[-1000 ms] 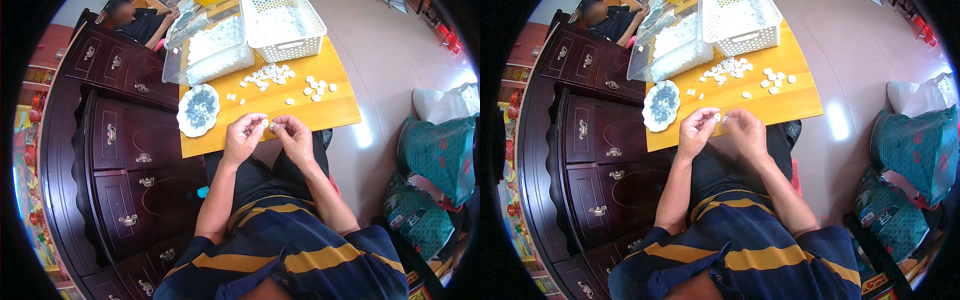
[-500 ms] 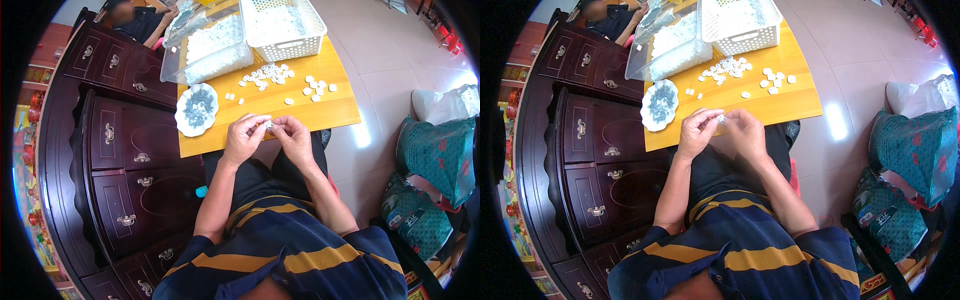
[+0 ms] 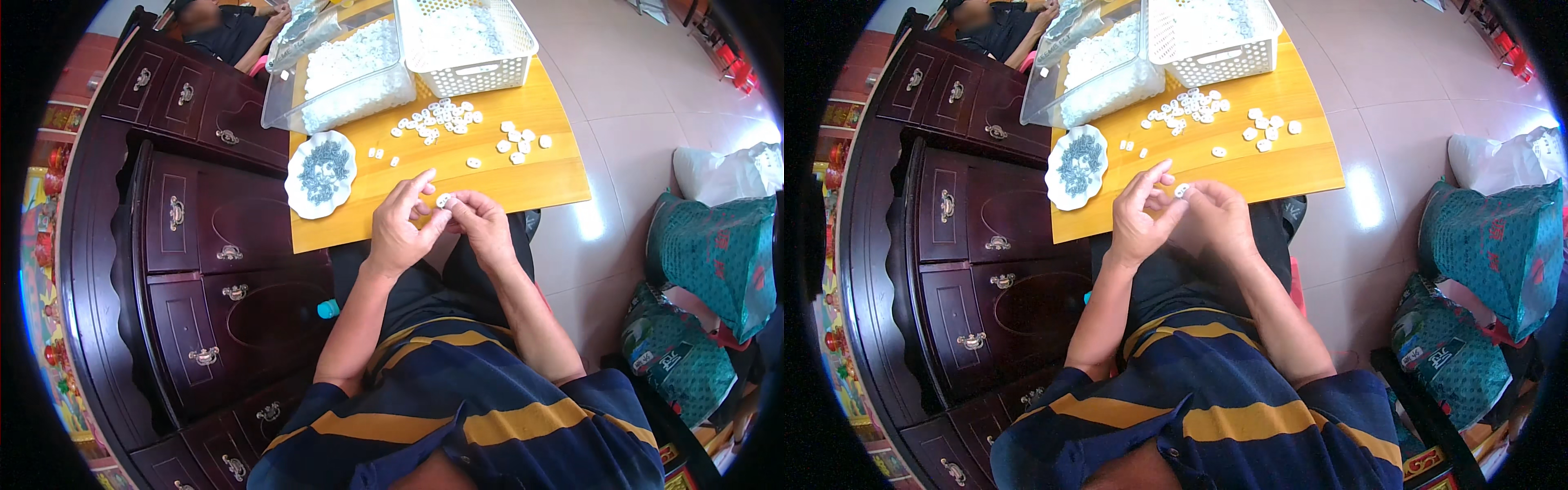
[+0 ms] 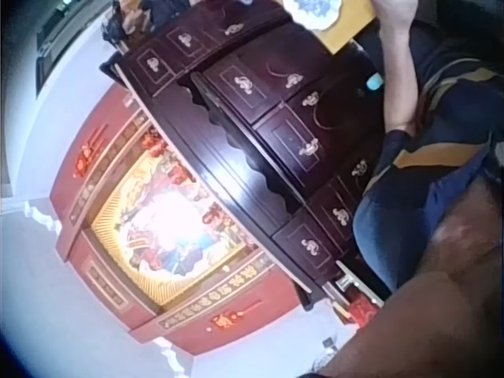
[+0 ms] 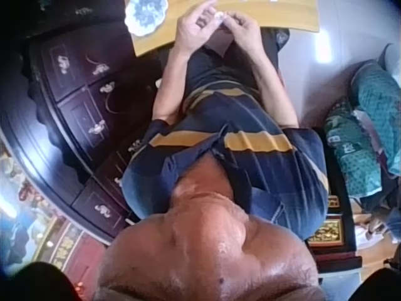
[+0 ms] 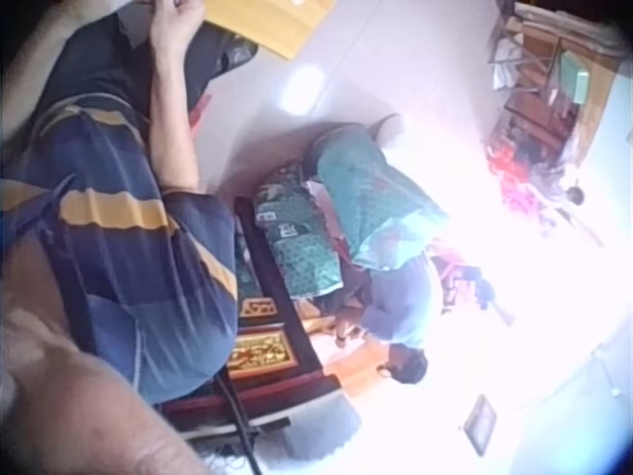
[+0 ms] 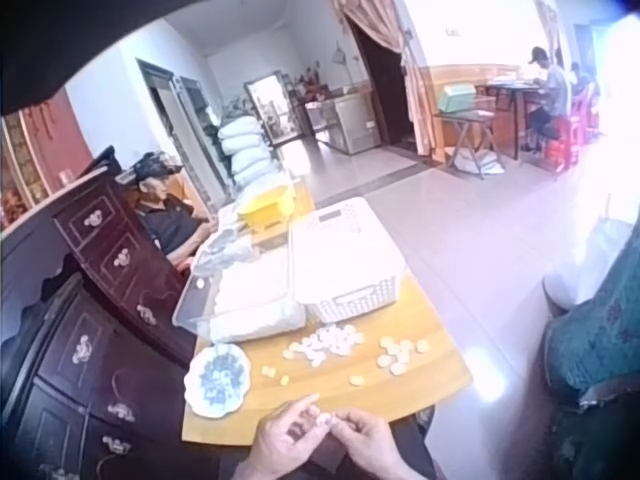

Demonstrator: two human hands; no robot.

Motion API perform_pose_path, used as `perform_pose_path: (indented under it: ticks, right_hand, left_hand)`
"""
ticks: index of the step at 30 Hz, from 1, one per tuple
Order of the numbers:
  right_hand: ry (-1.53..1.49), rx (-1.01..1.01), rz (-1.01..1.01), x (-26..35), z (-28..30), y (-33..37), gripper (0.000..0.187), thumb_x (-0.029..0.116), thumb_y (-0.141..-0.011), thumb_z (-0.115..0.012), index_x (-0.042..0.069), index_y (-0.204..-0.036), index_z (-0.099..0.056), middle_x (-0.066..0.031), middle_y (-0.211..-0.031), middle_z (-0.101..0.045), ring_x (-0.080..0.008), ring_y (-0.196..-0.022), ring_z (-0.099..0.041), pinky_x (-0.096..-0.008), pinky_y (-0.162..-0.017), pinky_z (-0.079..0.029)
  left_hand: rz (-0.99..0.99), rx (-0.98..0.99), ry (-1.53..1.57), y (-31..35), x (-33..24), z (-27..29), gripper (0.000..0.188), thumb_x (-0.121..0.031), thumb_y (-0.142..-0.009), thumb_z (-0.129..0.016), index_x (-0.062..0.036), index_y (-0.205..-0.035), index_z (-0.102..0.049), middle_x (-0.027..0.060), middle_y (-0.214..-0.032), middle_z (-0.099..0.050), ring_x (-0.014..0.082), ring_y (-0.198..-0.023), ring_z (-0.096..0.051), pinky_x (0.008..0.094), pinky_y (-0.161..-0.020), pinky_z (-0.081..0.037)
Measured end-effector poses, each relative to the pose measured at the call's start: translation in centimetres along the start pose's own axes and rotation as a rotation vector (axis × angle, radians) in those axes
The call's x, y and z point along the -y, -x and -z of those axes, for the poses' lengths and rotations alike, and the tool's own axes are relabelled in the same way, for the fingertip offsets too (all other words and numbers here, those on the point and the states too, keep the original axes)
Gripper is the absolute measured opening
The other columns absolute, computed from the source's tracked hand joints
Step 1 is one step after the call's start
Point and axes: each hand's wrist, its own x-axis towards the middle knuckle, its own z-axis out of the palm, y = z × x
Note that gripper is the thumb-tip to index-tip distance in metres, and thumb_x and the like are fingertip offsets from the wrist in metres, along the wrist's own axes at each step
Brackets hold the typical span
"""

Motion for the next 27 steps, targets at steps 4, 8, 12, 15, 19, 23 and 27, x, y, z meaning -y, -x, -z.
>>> perform_pose_path:
  ticks: [4,8,12,15,19,23,27]
  right_hand:
    - [-0.089,0.055,-0.033,0.1,0.4,-0.1,0.015,0.018,-0.101,-0.067,0.005,-0.106,-0.072,-0.0026,-0.092,-0.073,-0.0102,-0.081,-0.069,-0.0243,-0.076,-0.055]
    - [-0.154,0.048,-0.072,0.5,0.1,0.2,0.016,0.017,-0.1,-0.066,0.004,-0.105,-0.072,-0.002,-0.092,-0.073,-0.0091,-0.081,-0.067,-0.0237,-0.075,-0.053]
    - [-0.217,0.036,-0.119,1.0,0.0,0.4,0.017,0.017,-0.1,-0.065,0.002,-0.104,-0.072,-0.0004,-0.088,-0.071,-0.0074,-0.078,-0.064,-0.0219,-0.073,-0.051]
    - [-0.248,0.081,-0.138,0.7,0.4,0.0,0.018,0.018,-0.101,-0.065,0.002,-0.105,-0.072,-0.0005,-0.087,-0.07,-0.0076,-0.076,-0.064,-0.0214,-0.071,-0.05]
    - [-0.247,0.081,-0.144,0.6,0.3,0.0,0.018,0.019,-0.101,-0.065,0.003,-0.105,-0.072,-0.0008,-0.087,-0.07,-0.0076,-0.075,-0.063,-0.0214,-0.069,-0.05]
    - [-0.243,0.047,-0.126,0.7,0.0,0.3,0.018,0.019,-0.101,-0.065,0.002,-0.104,-0.073,-0.0007,-0.087,-0.07,-0.0072,-0.074,-0.063,-0.0212,-0.068,-0.05]
    - [-0.149,-0.001,-0.057,0.5,0.0,0.3,0.019,0.018,-0.101,-0.065,0.001,-0.1,-0.073,-0.0011,-0.088,-0.071,-0.007,-0.076,-0.063,-0.0216,-0.069,-0.05]
  left_hand:
    - [-0.217,-0.04,-0.275,0.1,0.4,-0.7,0.051,-0.006,-0.079,-0.082,-0.0025,-0.128,-0.066,0.0124,-0.109,-0.071,0.0223,-0.086,-0.073,0.0325,-0.075,-0.06]
    - [-0.254,-0.081,-0.336,0.3,0.5,-1.4,0.042,-0.002,-0.078,-0.08,-0.0031,-0.119,-0.069,0.0145,-0.106,-0.072,0.0314,-0.092,-0.073,0.036,-0.078,-0.059]
    - [-0.246,-0.094,-0.315,0.3,0.4,-1.5,0.036,0.0,-0.078,-0.079,-0.0031,-0.113,-0.071,0.0146,-0.102,-0.073,0.0326,-0.091,-0.073,0.036,-0.078,-0.059]
    - [-0.252,-0.087,-0.288,0.3,0.3,-1.2,0.033,0.0,-0.079,-0.079,-0.0023,-0.111,-0.072,0.0146,-0.1,-0.073,0.0323,-0.09,-0.073,0.0362,-0.077,-0.059]
    - [-0.276,-0.089,-0.268,0.3,0.8,-1.3,0.029,-0.003,-0.08,-0.078,-0.0031,-0.109,-0.072,0.0132,-0.1,-0.073,0.0316,-0.088,-0.073,0.037,-0.075,-0.059]
    - [-0.263,-0.083,-0.265,0.3,0.6,-1.4,0.029,0.001,-0.08,-0.078,-0.001,-0.108,-0.073,0.0147,-0.098,-0.074,0.0322,-0.088,-0.073,0.0365,-0.076,-0.059]
    - [-0.248,-0.092,-0.214,0.2,0.6,-1.8,0.028,0.002,-0.08,-0.077,-0.0006,-0.108,-0.073,0.0152,-0.098,-0.074,0.0321,-0.088,-0.073,0.0368,-0.075,-0.058]
